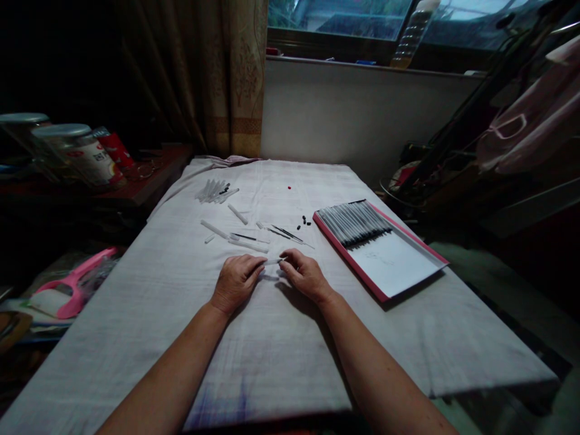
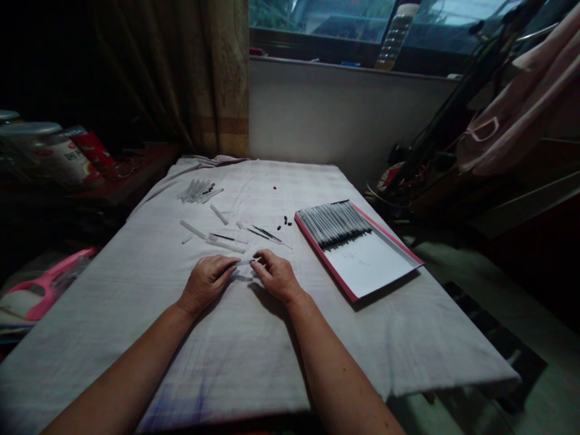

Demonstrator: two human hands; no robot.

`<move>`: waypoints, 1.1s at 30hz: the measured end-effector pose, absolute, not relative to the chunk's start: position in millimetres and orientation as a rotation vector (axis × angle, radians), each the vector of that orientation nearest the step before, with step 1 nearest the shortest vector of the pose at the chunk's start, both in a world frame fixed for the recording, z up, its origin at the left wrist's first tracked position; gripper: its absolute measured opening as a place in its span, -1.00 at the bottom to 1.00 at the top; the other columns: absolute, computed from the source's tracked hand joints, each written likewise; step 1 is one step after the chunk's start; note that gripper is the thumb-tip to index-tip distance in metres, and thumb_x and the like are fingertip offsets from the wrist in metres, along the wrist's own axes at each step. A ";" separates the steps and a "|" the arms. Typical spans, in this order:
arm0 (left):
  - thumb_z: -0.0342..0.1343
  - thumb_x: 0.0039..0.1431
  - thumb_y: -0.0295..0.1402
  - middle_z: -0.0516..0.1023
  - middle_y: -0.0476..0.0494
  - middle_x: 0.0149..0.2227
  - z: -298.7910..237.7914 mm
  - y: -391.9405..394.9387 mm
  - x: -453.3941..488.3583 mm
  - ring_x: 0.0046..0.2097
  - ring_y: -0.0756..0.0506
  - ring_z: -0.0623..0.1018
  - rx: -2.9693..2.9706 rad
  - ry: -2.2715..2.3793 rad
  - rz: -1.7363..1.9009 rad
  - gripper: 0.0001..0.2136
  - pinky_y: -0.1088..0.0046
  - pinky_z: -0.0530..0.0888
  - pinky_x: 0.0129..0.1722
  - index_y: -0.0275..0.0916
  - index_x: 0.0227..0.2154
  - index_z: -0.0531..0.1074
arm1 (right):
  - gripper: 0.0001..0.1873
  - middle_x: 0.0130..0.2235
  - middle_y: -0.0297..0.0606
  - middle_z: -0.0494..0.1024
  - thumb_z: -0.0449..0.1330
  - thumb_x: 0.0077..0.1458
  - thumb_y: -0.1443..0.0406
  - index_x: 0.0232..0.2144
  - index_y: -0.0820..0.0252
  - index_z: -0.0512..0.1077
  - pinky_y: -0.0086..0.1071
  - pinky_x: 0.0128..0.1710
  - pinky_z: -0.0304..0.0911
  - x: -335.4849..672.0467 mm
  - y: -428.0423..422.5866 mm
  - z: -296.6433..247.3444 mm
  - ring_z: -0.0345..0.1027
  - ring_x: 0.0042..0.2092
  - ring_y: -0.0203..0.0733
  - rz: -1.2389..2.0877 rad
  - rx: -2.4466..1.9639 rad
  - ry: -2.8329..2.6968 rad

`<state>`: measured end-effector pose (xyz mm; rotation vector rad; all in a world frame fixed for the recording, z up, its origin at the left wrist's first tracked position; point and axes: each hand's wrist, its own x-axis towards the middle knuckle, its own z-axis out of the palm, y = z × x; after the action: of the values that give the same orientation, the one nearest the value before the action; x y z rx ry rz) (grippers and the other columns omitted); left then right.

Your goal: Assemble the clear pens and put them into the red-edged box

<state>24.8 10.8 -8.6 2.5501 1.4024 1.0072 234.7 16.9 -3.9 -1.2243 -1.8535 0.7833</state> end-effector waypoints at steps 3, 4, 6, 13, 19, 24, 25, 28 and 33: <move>0.07 0.26 -0.33 0.61 -0.11 -0.28 -9.0 10.7 24.8 -0.24 -0.12 0.56 2.539 1.406 1.007 -0.82 0.29 0.41 -0.18 -0.16 -0.13 0.50 | -0.82 -0.37 -0.33 0.57 0.13 0.12 0.24 -0.21 0.11 0.42 -0.41 -0.33 0.24 234.1 17.0 -4.1 0.39 -0.40 -0.26 0.792 -1.201 -1.848; 0.07 0.26 -0.33 0.61 -0.11 -0.28 -9.2 10.8 24.7 -0.24 -0.12 0.56 2.535 1.405 1.004 -0.82 0.29 0.41 -0.18 -0.16 -0.13 0.50 | -0.85 -0.38 -0.33 0.57 0.11 0.14 0.24 -0.25 0.11 0.42 -0.41 -0.31 0.25 233.7 17.0 -4.0 0.40 -0.38 -0.26 0.797 -1.197 -1.850; 0.08 0.25 -0.32 0.61 -0.11 -0.28 -9.4 10.9 24.7 -0.23 -0.12 0.56 2.531 1.402 0.997 -0.82 0.30 0.41 -0.17 -0.15 -0.13 0.51 | -0.83 -0.43 -0.33 0.56 0.08 0.17 0.21 -0.36 0.11 0.42 -0.40 -0.30 0.26 233.0 17.0 -3.7 0.42 -0.37 -0.24 0.802 -1.209 -1.859; 0.08 0.25 -0.31 0.62 -0.11 -0.28 -9.0 11.4 25.0 -0.24 -0.11 0.56 2.519 1.399 1.024 -0.82 0.30 0.40 -0.18 -0.14 -0.15 0.51 | -0.84 -0.42 -0.36 0.57 0.07 0.18 0.22 -0.24 0.09 0.42 -0.39 -0.31 0.26 234.4 16.3 -0.8 0.44 -0.39 -0.25 0.860 -1.204 -1.860; 0.08 0.26 -0.31 0.64 -0.10 -0.25 -6.8 10.1 25.4 -0.21 -0.13 0.56 2.563 1.432 1.028 -0.82 0.27 0.37 -0.15 -0.12 -0.14 0.52 | -0.79 -0.46 -0.33 0.54 0.05 0.19 0.20 -0.42 0.10 0.41 -0.40 -0.31 0.23 229.9 16.8 -3.3 0.41 -0.40 -0.23 0.768 -1.266 -1.840; 0.09 0.25 -0.32 0.64 -0.09 -0.26 -1.9 6.3 28.4 -0.19 -0.13 0.55 2.599 1.482 1.107 -0.83 0.20 0.32 -0.05 -0.09 -0.15 0.53 | -0.68 -0.54 -0.33 0.48 0.02 0.20 0.15 -0.55 0.09 0.35 -0.40 -0.38 0.17 225.0 17.8 -5.3 0.34 -0.46 -0.24 0.703 -1.351 -1.838; 0.09 0.25 -0.32 0.64 -0.09 -0.24 -0.8 5.7 29.0 -0.16 -0.14 0.55 2.598 1.501 1.124 -0.83 0.17 0.30 -0.01 -0.08 -0.14 0.53 | -0.67 -0.55 -0.33 0.47 0.02 0.20 0.15 -0.56 0.10 0.35 -0.40 -0.38 0.17 224.5 18.3 -5.4 0.34 -0.46 -0.23 0.709 -1.352 -1.823; 0.13 0.23 -0.28 0.56 -0.17 -0.02 -0.4 6.6 29.0 0.05 -0.21 0.47 2.487 1.636 1.265 -0.74 0.09 0.24 0.12 -0.07 -0.02 0.47 | -0.64 -0.55 -0.32 0.48 0.00 0.20 0.11 -0.57 0.10 0.33 -0.40 -0.37 0.19 223.0 21.0 -5.6 0.35 -0.46 -0.23 0.737 -1.344 -1.687; 0.16 0.15 -0.08 0.36 -0.32 0.18 -11.1 19.0 24.2 0.16 -0.21 0.40 1.704 1.619 1.637 -0.43 0.21 0.40 0.06 -0.18 0.17 0.26 | -0.58 -0.53 -0.33 0.49 -0.05 0.21 0.01 -0.54 0.12 0.31 -0.42 -0.47 0.18 210.2 27.1 -5.1 0.27 -0.56 -0.30 0.853 -1.293 -1.437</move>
<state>24.2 19.0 -11.1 1.7042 1.6185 1.6374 210.2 27.1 -5.1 -1.2930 -1.4373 0.8525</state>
